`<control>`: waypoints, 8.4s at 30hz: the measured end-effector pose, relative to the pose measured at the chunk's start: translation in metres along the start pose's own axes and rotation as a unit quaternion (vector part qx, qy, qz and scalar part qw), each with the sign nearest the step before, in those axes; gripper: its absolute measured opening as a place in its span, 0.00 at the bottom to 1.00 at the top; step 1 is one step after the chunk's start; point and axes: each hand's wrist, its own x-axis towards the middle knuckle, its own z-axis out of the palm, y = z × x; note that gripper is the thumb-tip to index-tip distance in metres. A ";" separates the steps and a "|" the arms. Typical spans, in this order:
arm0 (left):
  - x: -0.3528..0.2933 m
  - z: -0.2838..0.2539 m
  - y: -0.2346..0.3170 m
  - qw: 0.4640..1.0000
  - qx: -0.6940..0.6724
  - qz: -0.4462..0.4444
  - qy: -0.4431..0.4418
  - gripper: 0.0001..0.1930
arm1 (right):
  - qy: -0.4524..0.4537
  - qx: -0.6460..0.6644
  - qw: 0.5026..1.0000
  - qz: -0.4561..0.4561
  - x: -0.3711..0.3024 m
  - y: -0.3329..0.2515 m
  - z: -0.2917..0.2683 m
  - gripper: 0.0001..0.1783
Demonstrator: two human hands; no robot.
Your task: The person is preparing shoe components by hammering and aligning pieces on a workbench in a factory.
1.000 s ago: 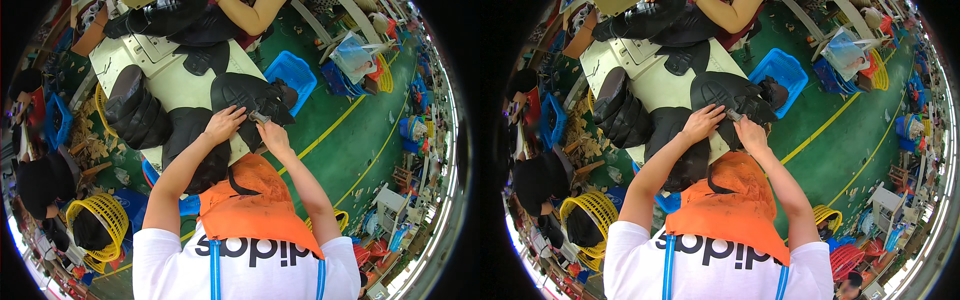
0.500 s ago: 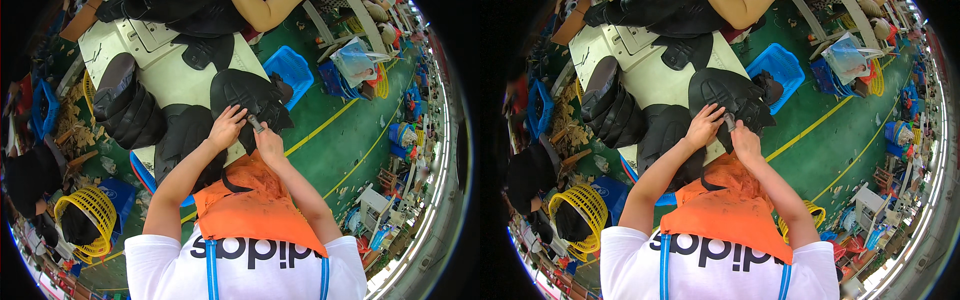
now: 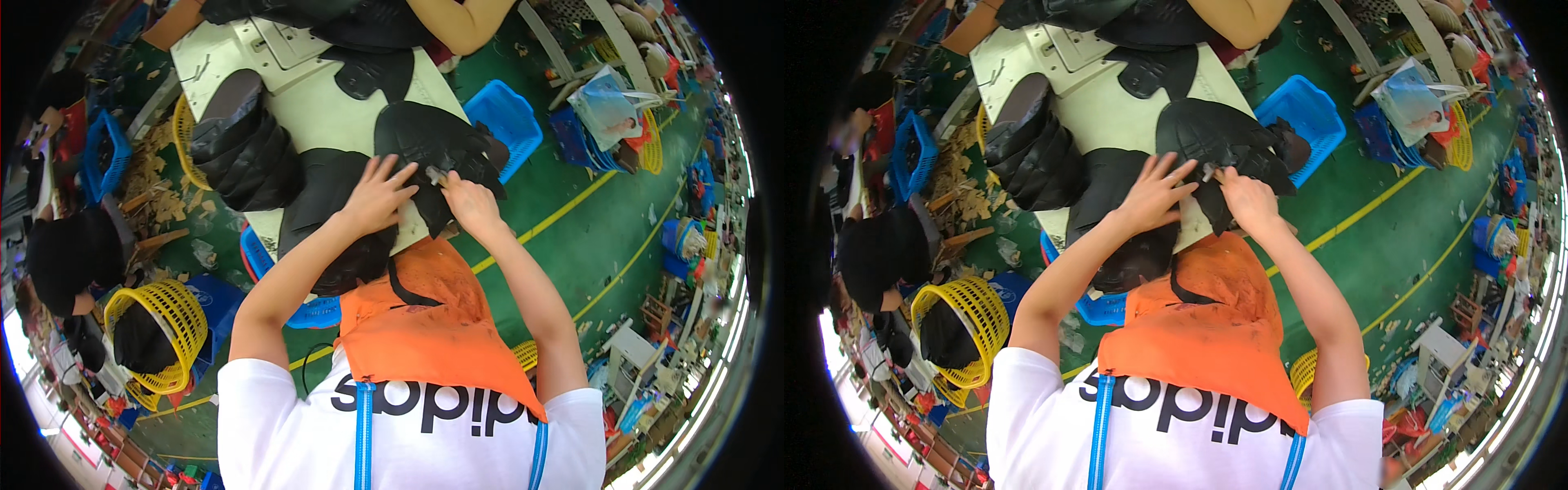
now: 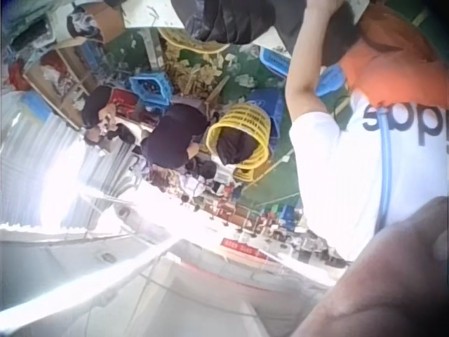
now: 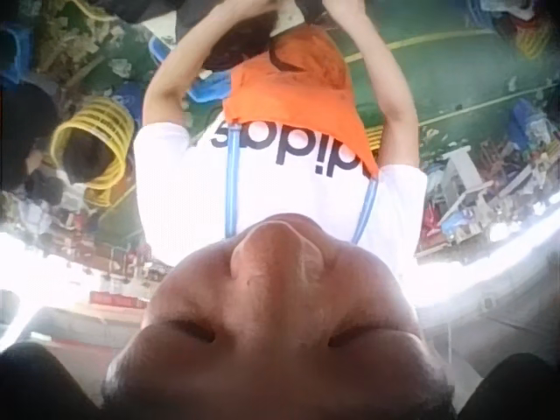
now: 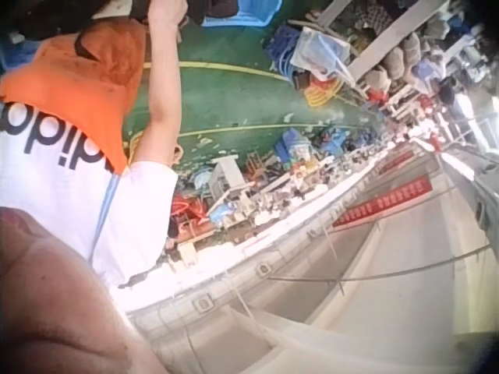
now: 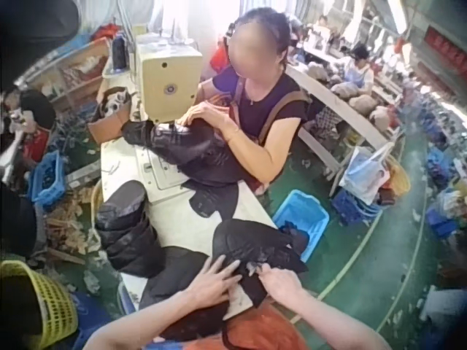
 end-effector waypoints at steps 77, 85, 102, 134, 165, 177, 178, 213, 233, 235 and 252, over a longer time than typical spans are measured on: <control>0.035 0.057 -0.010 0.989 -0.005 -0.035 0.142 0.19 | 0.017 -0.132 0.970 -0.204 0.057 0.059 -0.021 0.13; 0.033 0.054 -0.015 0.989 -0.024 -0.027 0.145 0.20 | 0.012 -0.082 0.987 -0.137 0.049 0.051 -0.010 0.16; 0.033 0.064 -0.017 0.984 -0.037 -0.019 0.176 0.18 | 0.023 0.018 0.999 0.018 0.025 0.019 -0.002 0.17; 0.086 0.037 -0.045 0.980 -0.076 -0.072 0.167 0.21 | 0.052 0.155 0.978 0.132 0.015 0.003 0.012 0.16; -0.080 -0.074 -0.016 0.953 -0.087 -0.059 0.285 0.12 | 0.150 0.156 0.966 0.140 -0.006 0.008 0.038 0.16; 0.034 0.039 -0.016 0.978 0.001 -0.057 0.201 0.20 | 0.119 0.165 0.972 0.121 -0.002 0.015 0.041 0.18; 0.036 0.035 -0.015 0.976 0.023 -0.033 0.214 0.22 | 0.114 0.172 0.971 0.125 -0.005 0.023 0.042 0.18; 0.075 0.034 -0.050 0.955 -0.184 -0.064 0.223 0.23 | 0.065 0.133 0.988 0.053 0.045 0.029 -0.012 0.17; 0.083 0.045 -0.053 0.956 -0.102 -0.082 0.262 0.15 | 0.013 0.127 0.991 0.037 0.050 0.025 -0.013 0.15; 0.084 0.043 -0.055 0.957 -0.099 -0.088 0.259 0.16 | 0.020 0.108 0.993 0.040 0.047 0.022 -0.010 0.15; -0.129 0.002 -0.006 0.999 -0.021 -0.045 0.021 0.29 | 0.178 0.307 0.930 0.099 -0.056 -0.006 0.064 0.15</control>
